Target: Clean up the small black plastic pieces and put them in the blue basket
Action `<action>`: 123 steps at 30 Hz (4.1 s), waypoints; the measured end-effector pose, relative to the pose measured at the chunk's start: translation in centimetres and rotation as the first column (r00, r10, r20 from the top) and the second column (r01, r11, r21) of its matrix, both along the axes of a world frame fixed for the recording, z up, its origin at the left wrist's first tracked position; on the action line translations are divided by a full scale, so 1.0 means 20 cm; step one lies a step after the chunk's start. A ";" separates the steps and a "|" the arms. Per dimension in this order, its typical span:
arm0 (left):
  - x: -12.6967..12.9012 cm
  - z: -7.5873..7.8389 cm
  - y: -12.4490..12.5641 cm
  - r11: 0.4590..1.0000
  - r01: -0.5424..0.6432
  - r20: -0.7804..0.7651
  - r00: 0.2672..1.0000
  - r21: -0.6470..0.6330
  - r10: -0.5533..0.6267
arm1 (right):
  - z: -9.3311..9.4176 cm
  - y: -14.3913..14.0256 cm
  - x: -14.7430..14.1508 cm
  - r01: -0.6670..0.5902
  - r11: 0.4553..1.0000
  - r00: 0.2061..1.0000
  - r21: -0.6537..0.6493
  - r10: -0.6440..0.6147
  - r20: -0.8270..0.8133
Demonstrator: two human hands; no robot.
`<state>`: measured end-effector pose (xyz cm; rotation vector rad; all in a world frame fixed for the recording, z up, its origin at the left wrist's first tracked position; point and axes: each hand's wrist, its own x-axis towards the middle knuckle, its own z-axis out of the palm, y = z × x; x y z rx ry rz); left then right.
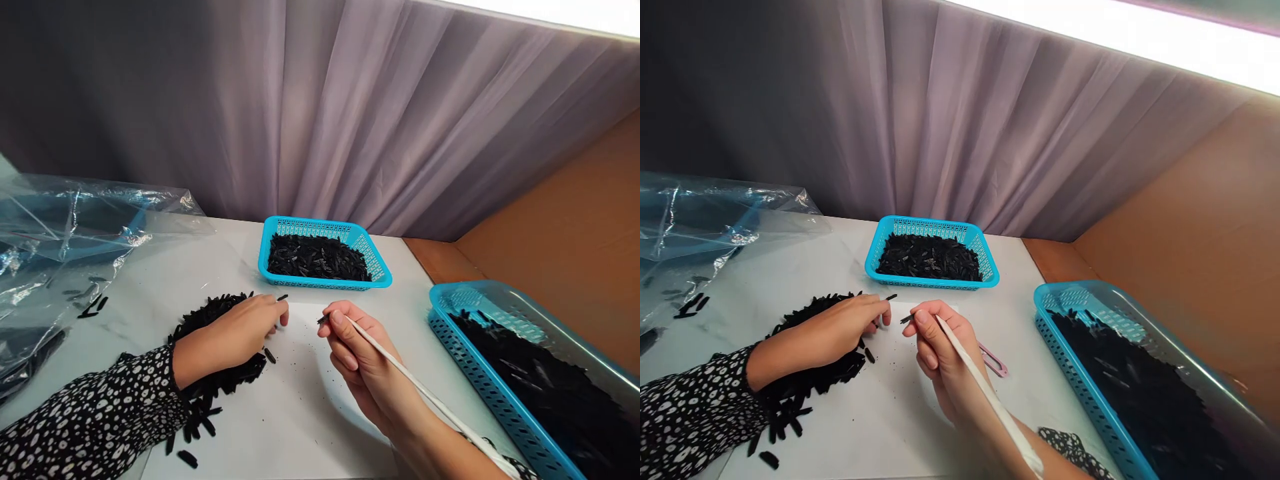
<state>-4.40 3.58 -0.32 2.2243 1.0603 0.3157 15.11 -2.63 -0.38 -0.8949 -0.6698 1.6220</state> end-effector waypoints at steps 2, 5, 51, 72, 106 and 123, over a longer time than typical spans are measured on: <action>0.02 0.02 0.02 0.997 -0.054 0.104 0.993 -0.058 0.060 | 0.00 0.00 0.00 0.000 1.000 1.000 0.012 0.000 0.012; 0.06 0.08 0.03 0.927 -0.147 0.120 0.973 -0.345 0.199 | 0.01 0.00 0.00 0.002 1.000 1.000 0.013 -0.002 0.027; 0.14 0.14 -0.08 0.786 -0.035 0.500 0.754 -0.617 0.426 | -0.01 0.01 -0.01 0.077 0.997 0.991 0.029 -0.079 0.104; 0.15 0.16 -0.07 0.816 -0.087 0.507 0.745 -0.572 0.434 | -0.01 0.00 0.00 0.038 0.998 0.997 0.044 -0.041 0.061; 0.13 0.19 -0.07 0.872 -0.080 0.471 0.816 -0.483 0.336 | 0.02 -0.01 -0.01 0.090 0.996 0.992 0.027 -0.092 0.087; 0.02 0.09 -0.08 0.735 0.050 0.166 0.962 0.677 -0.218 | -0.03 -0.05 0.00 0.079 0.952 0.906 0.297 -0.192 0.376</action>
